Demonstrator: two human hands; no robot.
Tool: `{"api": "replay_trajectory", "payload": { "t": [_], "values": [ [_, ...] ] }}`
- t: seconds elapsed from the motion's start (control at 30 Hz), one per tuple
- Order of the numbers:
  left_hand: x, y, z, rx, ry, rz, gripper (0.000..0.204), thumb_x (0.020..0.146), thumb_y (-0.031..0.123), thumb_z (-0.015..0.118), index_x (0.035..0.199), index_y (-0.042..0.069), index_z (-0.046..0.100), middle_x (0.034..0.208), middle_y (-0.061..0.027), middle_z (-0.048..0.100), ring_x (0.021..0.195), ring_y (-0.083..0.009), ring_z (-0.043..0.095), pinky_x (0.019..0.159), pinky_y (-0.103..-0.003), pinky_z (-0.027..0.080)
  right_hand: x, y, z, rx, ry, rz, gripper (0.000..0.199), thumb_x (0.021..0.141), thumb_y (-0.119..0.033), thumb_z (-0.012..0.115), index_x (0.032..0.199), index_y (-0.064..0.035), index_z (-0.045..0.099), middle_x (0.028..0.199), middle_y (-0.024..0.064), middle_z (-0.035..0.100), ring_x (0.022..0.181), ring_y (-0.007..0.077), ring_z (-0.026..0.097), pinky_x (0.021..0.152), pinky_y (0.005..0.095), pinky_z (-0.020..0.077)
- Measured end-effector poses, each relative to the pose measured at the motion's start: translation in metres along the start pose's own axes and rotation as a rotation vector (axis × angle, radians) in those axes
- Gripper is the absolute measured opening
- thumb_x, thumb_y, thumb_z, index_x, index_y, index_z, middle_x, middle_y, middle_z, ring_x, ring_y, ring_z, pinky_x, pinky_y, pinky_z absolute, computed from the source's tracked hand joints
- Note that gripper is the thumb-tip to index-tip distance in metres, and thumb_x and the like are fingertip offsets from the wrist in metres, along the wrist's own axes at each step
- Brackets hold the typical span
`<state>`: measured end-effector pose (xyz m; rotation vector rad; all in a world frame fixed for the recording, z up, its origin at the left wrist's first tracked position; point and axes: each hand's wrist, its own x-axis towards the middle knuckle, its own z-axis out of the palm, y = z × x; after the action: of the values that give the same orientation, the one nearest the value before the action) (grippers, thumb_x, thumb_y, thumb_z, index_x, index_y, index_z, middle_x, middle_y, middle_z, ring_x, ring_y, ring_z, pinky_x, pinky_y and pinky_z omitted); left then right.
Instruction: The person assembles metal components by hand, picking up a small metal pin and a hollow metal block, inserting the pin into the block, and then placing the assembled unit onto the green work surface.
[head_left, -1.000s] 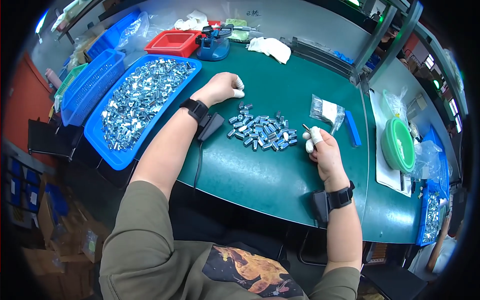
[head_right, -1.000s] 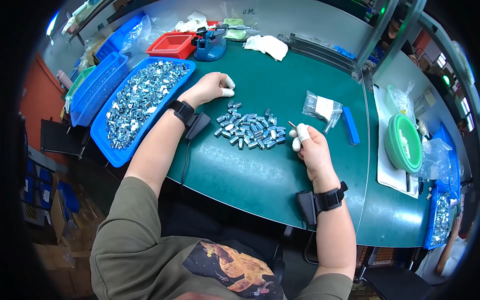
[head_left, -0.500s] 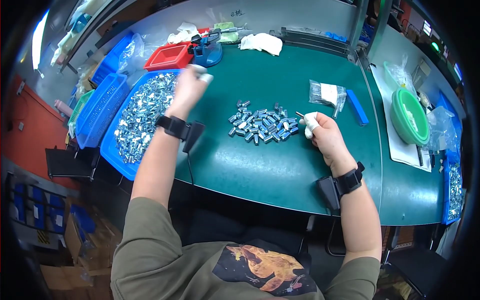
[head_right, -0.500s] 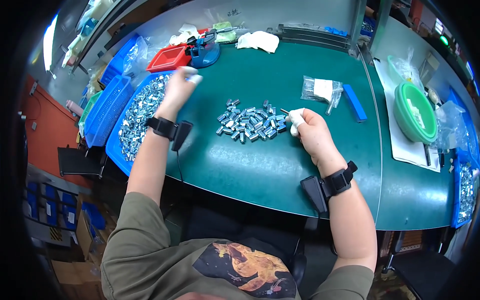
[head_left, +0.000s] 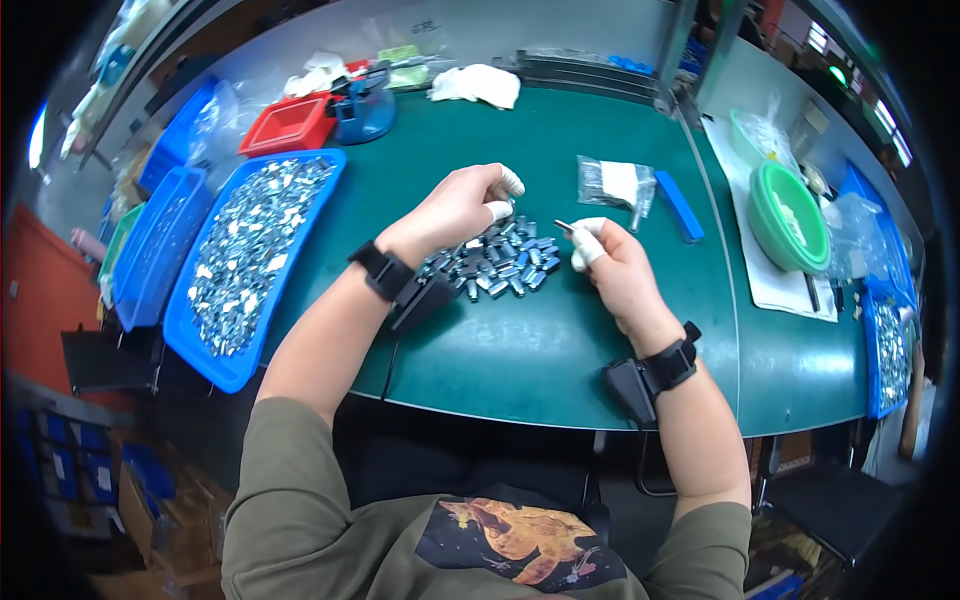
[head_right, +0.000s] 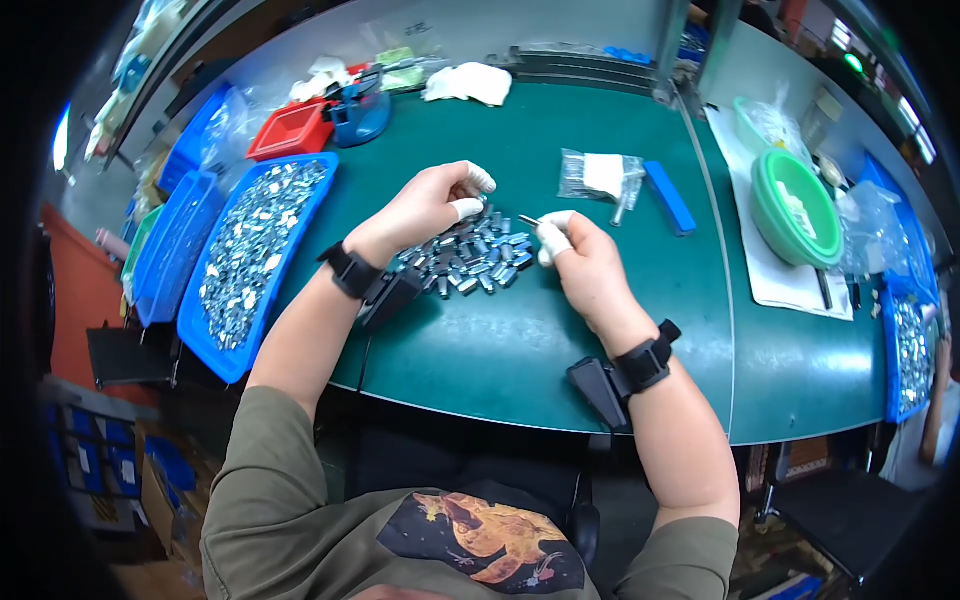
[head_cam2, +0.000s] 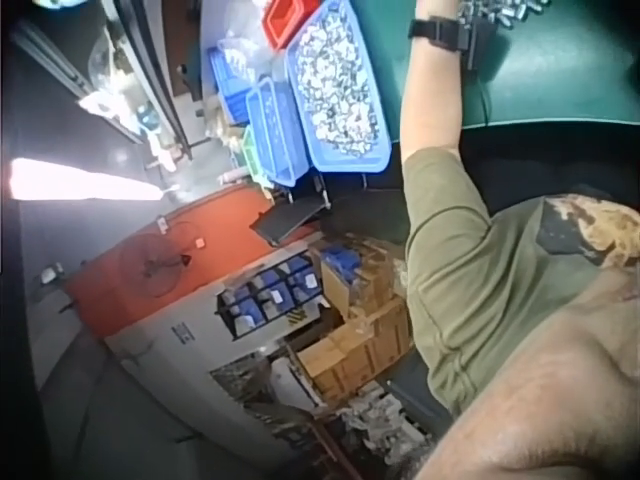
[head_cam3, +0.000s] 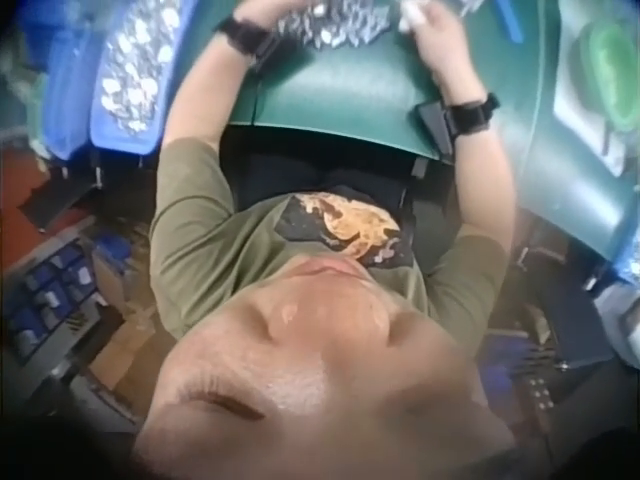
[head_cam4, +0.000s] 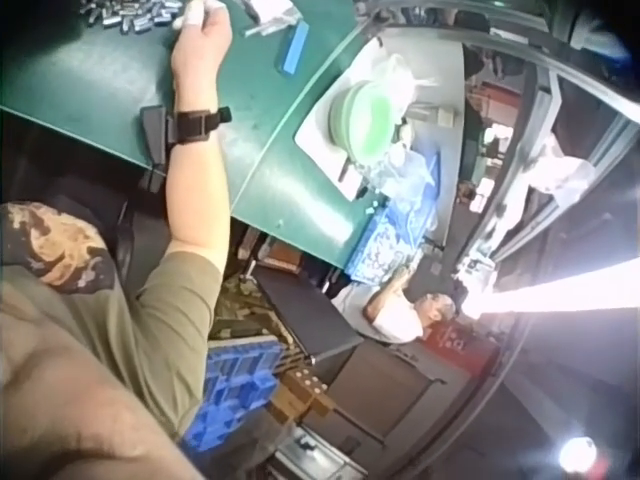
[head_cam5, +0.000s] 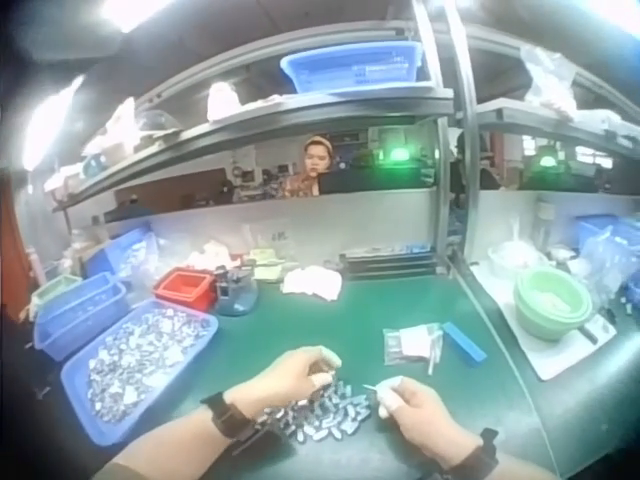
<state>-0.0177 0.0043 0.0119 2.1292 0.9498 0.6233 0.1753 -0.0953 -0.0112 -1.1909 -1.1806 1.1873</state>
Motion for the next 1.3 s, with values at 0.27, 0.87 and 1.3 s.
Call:
{"api": "replay_trajectory", "payload": {
  "t": [0.27, 0.87, 1.3],
  "values": [
    [-0.018, 0.031, 0.021, -0.139, 0.081, 0.303, 0.023, 0.074, -0.004, 0.055, 0.096, 0.003, 0.055, 0.084, -0.0083, 0.053, 0.079, -0.0187, 0.055, 0.068, -0.028, 0.045, 0.003, 0.002, 0.003, -0.173, -0.009, -0.076, 0.014, 0.086, -0.012, 0.051, 0.095, -0.0025, 0.055, 0.075, -0.0026, 0.053, 0.062, 0.0046, 0.045, 0.055, 0.0194, 0.0375],
    [-0.020, 0.034, 0.038, -0.652, 0.087, -0.155, 0.018, 0.077, 0.001, 0.061, 0.094, 0.000, 0.055, 0.081, -0.0029, 0.058, 0.069, -0.0072, 0.055, 0.058, -0.017, 0.043, -0.003, -0.002, -0.001, -0.166, 0.031, -0.244, 0.014, 0.086, -0.015, 0.051, 0.084, -0.0028, 0.056, 0.068, 0.0011, 0.055, 0.058, 0.0080, 0.050, 0.053, 0.0236, 0.0408],
    [-0.027, 0.043, 0.031, -0.559, 0.091, -0.065, 0.013, 0.078, 0.001, 0.060, 0.090, 0.000, 0.054, 0.080, -0.0035, 0.058, 0.069, -0.0086, 0.056, 0.058, -0.019, 0.045, -0.010, -0.021, 0.009, 0.259, -0.148, 0.085, 0.025, 0.089, -0.024, 0.046, 0.075, -0.0066, 0.056, 0.061, -0.0034, 0.048, 0.052, 0.0057, 0.041, 0.047, 0.0214, 0.0328]
  ]
}}
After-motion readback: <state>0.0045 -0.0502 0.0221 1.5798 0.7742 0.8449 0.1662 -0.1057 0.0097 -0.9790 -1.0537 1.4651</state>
